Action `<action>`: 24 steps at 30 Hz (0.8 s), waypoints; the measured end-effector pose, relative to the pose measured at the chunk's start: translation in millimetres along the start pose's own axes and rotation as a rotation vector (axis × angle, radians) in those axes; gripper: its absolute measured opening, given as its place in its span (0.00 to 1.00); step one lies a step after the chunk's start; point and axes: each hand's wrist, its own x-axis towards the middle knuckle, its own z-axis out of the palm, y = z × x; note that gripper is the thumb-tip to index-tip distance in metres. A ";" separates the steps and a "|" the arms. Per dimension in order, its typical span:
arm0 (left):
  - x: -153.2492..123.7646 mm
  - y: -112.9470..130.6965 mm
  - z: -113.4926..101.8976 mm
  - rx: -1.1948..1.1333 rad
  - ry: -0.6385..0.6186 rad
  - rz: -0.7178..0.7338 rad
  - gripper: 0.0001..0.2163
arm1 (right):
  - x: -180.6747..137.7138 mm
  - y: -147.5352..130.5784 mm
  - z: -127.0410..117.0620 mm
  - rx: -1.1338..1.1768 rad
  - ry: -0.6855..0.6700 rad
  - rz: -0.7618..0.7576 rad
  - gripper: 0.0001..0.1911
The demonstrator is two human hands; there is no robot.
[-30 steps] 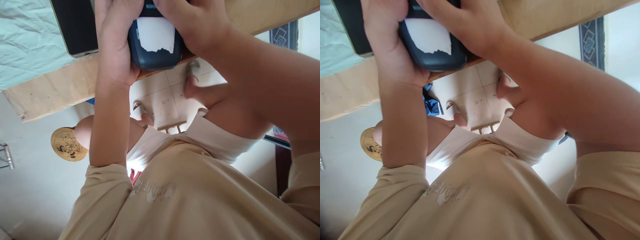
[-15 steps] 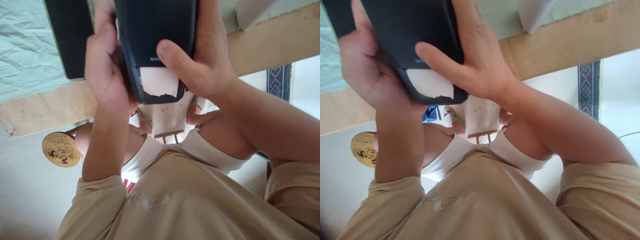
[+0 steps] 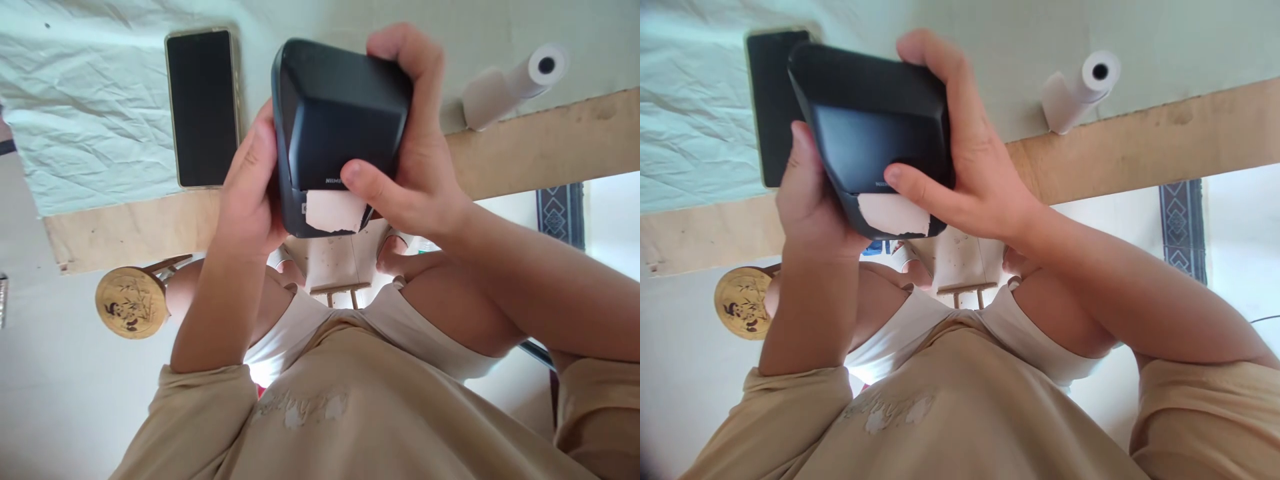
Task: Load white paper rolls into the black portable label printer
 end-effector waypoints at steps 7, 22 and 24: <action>2.2 0.1 1.6 0.043 0.016 -0.042 0.18 | -2.6 -7.8 -7.0 -0.080 -0.087 0.066 0.42; 3.1 -2.1 13.4 0.074 0.059 0.055 0.23 | 0.1 -26.1 -31.2 -0.484 -0.019 -0.112 0.38; 2.1 -3.7 13.4 0.098 0.054 0.059 0.19 | 3.1 -35.7 -32.9 -0.497 0.053 0.012 0.34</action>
